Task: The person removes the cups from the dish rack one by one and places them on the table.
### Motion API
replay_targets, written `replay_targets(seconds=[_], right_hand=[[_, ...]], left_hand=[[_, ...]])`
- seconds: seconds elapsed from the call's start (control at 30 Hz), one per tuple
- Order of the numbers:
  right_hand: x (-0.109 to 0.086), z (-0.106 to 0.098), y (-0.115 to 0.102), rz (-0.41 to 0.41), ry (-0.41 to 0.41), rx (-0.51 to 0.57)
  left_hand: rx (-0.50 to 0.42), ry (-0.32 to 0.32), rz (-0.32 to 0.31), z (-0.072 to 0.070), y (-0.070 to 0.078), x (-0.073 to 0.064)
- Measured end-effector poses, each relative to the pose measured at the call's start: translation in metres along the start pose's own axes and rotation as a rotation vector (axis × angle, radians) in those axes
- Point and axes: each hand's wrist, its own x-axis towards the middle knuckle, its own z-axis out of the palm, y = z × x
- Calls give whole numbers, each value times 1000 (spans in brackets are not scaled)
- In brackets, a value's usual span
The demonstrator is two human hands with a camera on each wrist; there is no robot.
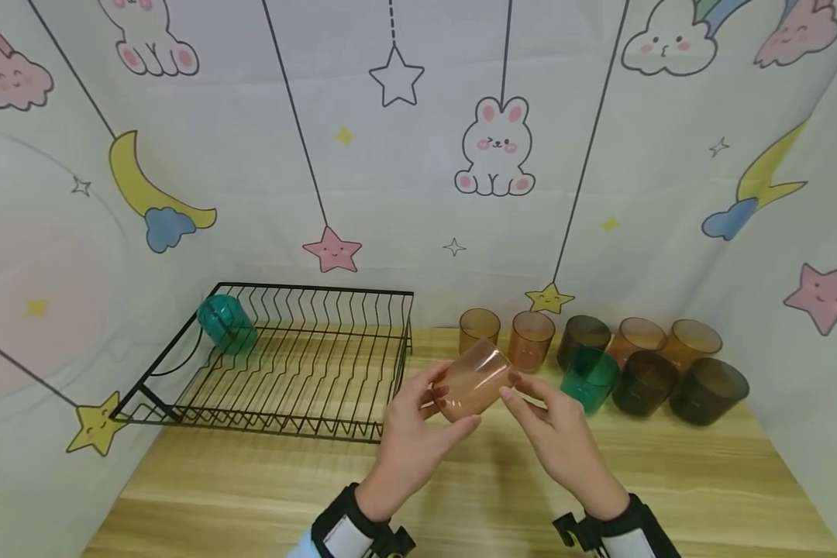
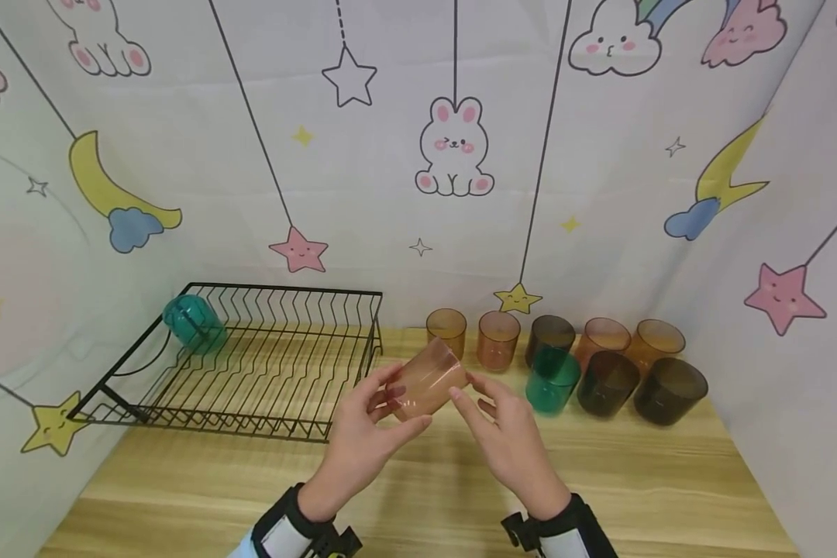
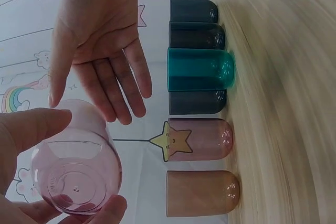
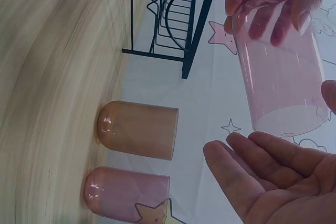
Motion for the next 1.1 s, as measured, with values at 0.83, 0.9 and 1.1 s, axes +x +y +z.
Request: replay_targets(seconds=[0.83,0.9,1.1], right_hand=[[0,6,-5,20,97,162],[0,7,-4,11,103,163],[0,13,-2,-16,117,109]], left_hand=[[-4,-1,-145,25,-17,-1],[-30,-3,-156,28,-20,-1],[-44,-4,-180,34,-28,-2]])
